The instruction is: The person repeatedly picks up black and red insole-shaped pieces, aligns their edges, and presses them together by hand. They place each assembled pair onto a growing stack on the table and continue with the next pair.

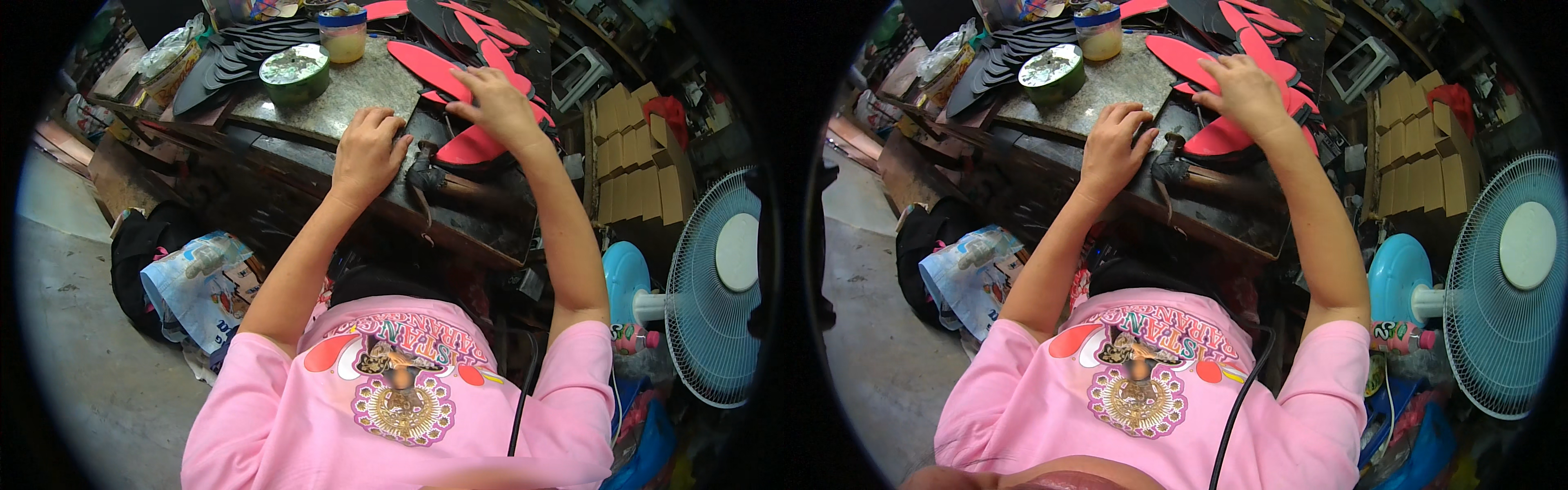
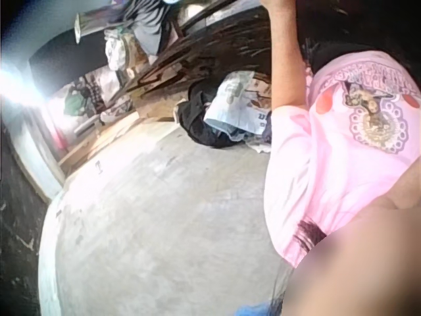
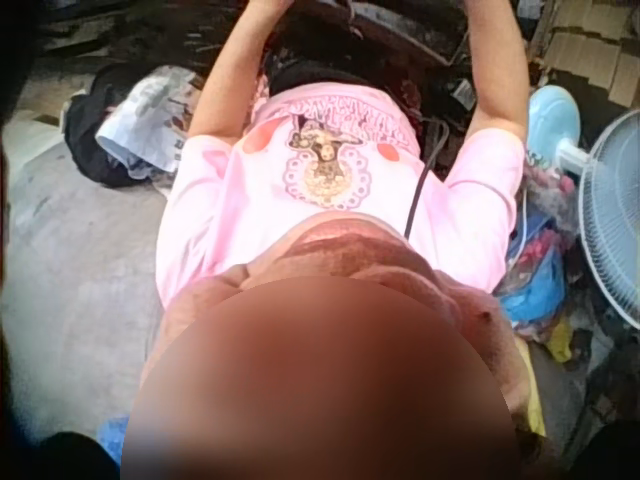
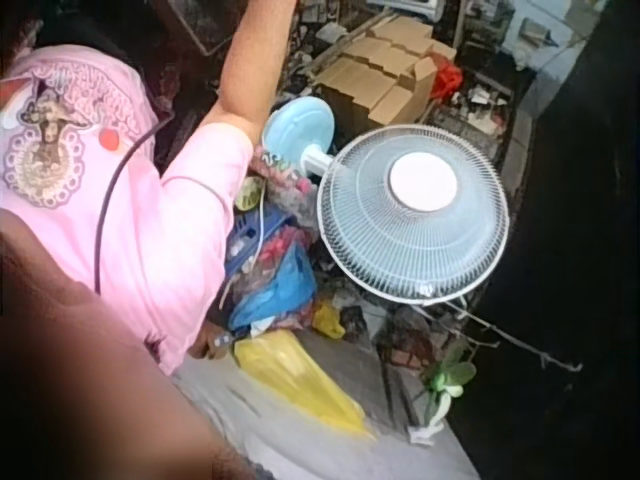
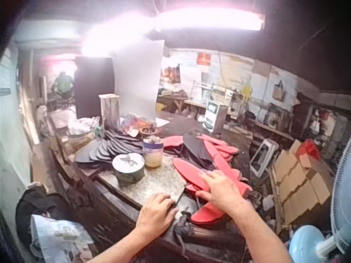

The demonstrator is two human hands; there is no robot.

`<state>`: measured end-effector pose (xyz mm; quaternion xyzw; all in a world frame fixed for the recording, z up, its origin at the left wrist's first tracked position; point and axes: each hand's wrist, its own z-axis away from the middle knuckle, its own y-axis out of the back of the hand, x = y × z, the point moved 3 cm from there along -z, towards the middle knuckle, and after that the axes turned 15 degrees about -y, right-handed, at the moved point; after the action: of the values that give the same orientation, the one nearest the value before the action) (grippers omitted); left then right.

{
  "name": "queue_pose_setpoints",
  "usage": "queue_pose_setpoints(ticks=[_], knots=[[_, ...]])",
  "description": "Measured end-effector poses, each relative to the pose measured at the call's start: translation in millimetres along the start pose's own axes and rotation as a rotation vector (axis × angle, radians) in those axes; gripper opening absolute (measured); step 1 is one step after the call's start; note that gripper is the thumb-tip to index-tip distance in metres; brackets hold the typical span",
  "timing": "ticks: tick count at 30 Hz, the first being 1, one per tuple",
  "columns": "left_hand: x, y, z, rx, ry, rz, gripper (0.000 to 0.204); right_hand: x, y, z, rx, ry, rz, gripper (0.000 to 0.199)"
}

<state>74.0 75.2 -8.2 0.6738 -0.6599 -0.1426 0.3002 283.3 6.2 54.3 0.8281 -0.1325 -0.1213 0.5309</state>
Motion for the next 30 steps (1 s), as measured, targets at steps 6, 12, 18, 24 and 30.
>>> queue_pose_setpoints(ticks=[6, 12, 18, 24, 30], knots=[[-5.0, -1.8, 3.1, 0.034, -0.005, 0.032, 0.019, -2.1, -2.2, -7.0, -0.074, -0.141, -0.035, 0.038], [4.9, 11.6, -3.2, 0.161, 0.040, 0.199, 0.025, -5.6, 34.6, 30.5, 0.084, -0.350, -0.869, 0.024], [50.7, 7.2, -8.7, 0.426, 0.456, 1.108, 0.032, -49.6, 14.2, 105.1, -0.318, -0.428, -1.450, 0.026], [57.8, 17.1, -0.7, -0.180, 0.505, 1.238, 0.025, -29.6, 15.7, 124.6, -0.393, -0.570, -1.707, 0.026], [60.2, 25.3, -1.6, 0.025, 0.510, 1.109, 0.020, -27.1, 12.7, 134.2, -0.159, -0.528, -1.837, 0.022]])
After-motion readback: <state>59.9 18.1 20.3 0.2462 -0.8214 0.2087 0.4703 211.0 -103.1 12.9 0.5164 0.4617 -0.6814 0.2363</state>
